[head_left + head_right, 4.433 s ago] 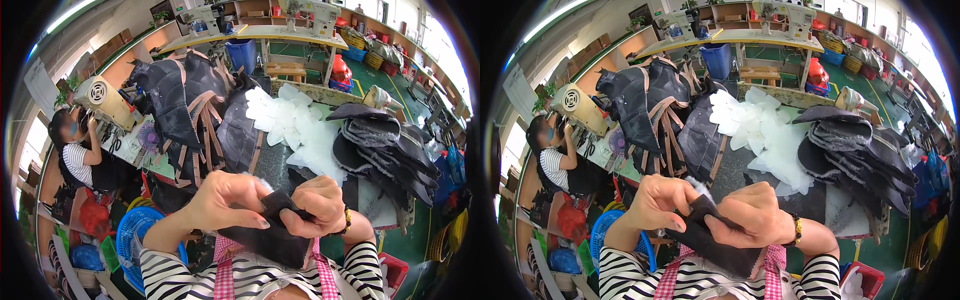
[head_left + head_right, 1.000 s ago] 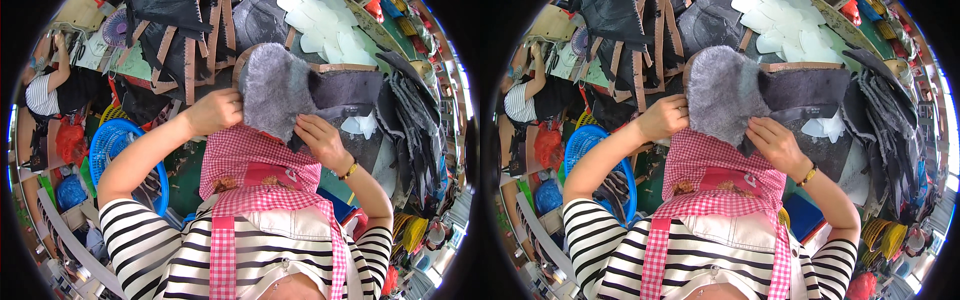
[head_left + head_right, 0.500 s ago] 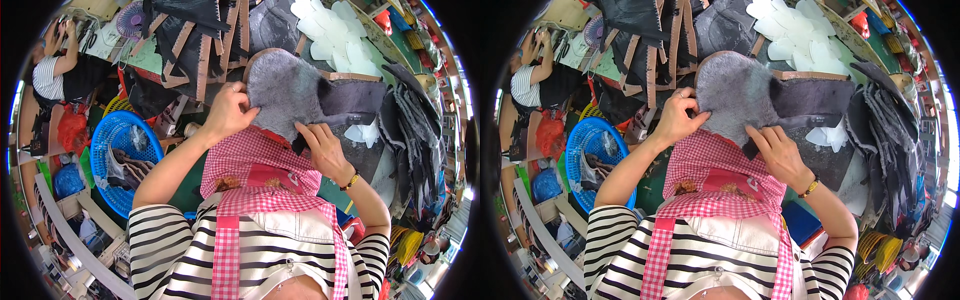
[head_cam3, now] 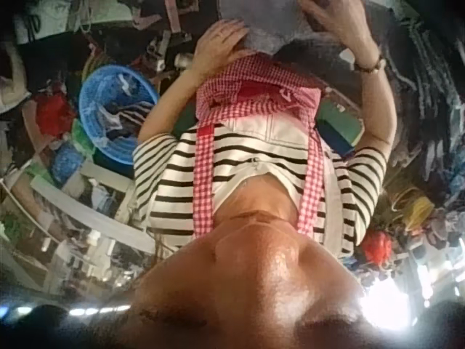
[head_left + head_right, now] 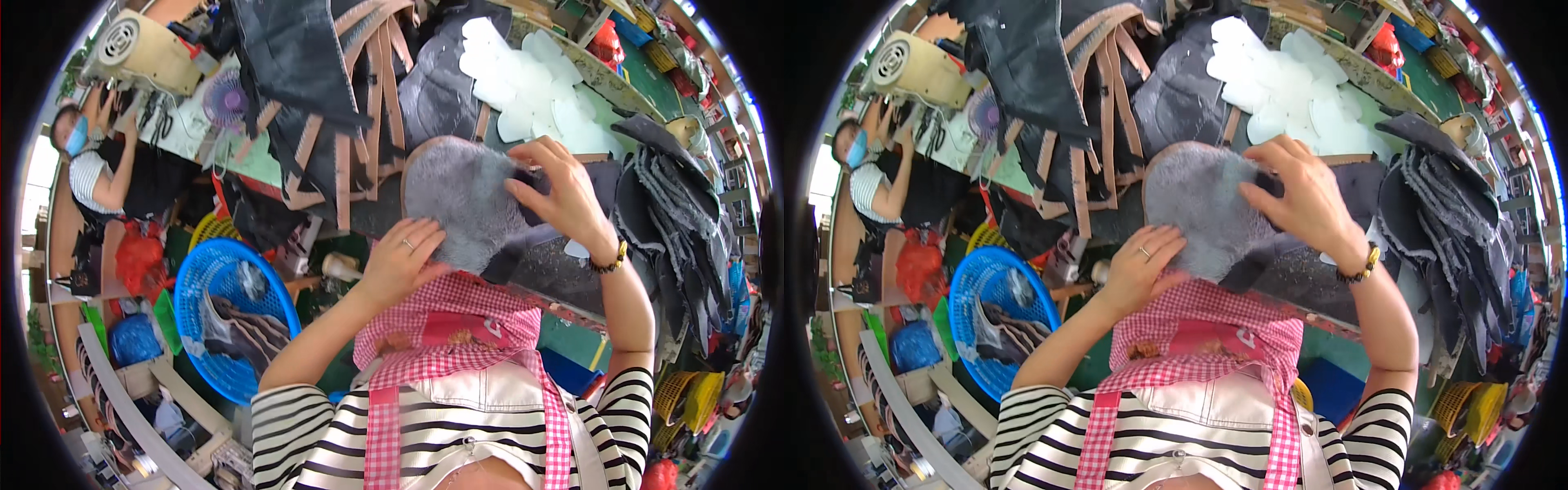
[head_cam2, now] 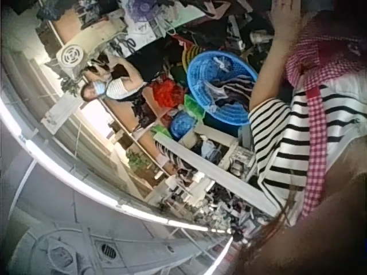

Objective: The person assembles slipper components by hand at a workbench. They pick up a white foam insole and a black fuzzy upper, press them together, and fold the upper over the insole to form the slipper. The process is repeated for multiple units, with finished items placed into a blue basket.

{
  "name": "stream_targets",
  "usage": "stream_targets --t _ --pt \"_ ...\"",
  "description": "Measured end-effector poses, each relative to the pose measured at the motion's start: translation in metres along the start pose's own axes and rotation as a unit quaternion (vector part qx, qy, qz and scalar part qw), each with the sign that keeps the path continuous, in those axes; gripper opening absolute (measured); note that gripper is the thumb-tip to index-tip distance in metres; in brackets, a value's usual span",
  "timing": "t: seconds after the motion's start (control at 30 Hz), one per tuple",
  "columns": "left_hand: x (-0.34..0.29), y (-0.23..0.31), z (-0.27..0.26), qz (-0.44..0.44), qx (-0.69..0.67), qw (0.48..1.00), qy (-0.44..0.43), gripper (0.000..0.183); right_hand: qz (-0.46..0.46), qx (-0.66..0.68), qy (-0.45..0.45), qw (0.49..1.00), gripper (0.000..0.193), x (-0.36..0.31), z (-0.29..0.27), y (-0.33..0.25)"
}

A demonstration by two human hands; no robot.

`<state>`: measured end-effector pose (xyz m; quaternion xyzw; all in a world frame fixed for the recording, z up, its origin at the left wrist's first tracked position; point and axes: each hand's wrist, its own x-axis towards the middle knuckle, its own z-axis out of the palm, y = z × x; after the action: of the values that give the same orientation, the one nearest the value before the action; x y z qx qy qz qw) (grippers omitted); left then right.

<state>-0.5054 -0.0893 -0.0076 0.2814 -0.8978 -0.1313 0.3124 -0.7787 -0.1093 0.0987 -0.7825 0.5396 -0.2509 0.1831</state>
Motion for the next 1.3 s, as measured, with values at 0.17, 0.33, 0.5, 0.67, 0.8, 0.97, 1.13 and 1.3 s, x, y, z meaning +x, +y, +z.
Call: stream_targets --t 0.17,0.33,0.5,0.67,0.8,0.97,1.13,1.3 --pt "0.001 -0.023 -0.004 0.113 0.03 0.992 -0.047 0.041 0.037 -0.209 -0.044 0.976 0.042 0.007 0.01 0.009" --pt "-0.015 -0.018 -0.014 0.143 0.015 0.978 -0.15 0.041 0.101 -0.169 -0.136 0.971 0.046 0.018 0.016 0.002" --pt "-0.012 -0.005 -0.016 0.123 0.02 0.973 -0.194 0.05 0.025 -0.097 -0.148 0.984 0.05 0.008 0.036 0.015" --pt "-0.012 -0.015 -0.006 0.133 0.081 0.976 -0.156 0.047 -0.251 -0.114 -0.03 0.961 0.022 -0.022 0.036 0.005" --pt "-0.007 -0.005 -0.017 0.142 0.1 0.966 -0.191 0.043 -0.135 -0.103 -0.084 0.982 0.02 -0.024 0.044 -0.02" --pt "0.018 0.027 -0.037 0.074 0.067 0.935 -0.339 0.043 0.037 -0.166 -0.243 0.955 0.031 0.023 0.062 0.002" --pt "0.053 -0.006 -0.064 -0.037 -0.18 0.935 -0.303 0.058 0.034 -0.21 -0.257 0.943 0.026 0.025 0.071 -0.011" --pt "0.083 -0.019 -0.013 -0.221 -0.091 0.951 -0.198 0.054 0.006 -0.176 -0.217 0.96 0.021 0.012 0.057 -0.013"
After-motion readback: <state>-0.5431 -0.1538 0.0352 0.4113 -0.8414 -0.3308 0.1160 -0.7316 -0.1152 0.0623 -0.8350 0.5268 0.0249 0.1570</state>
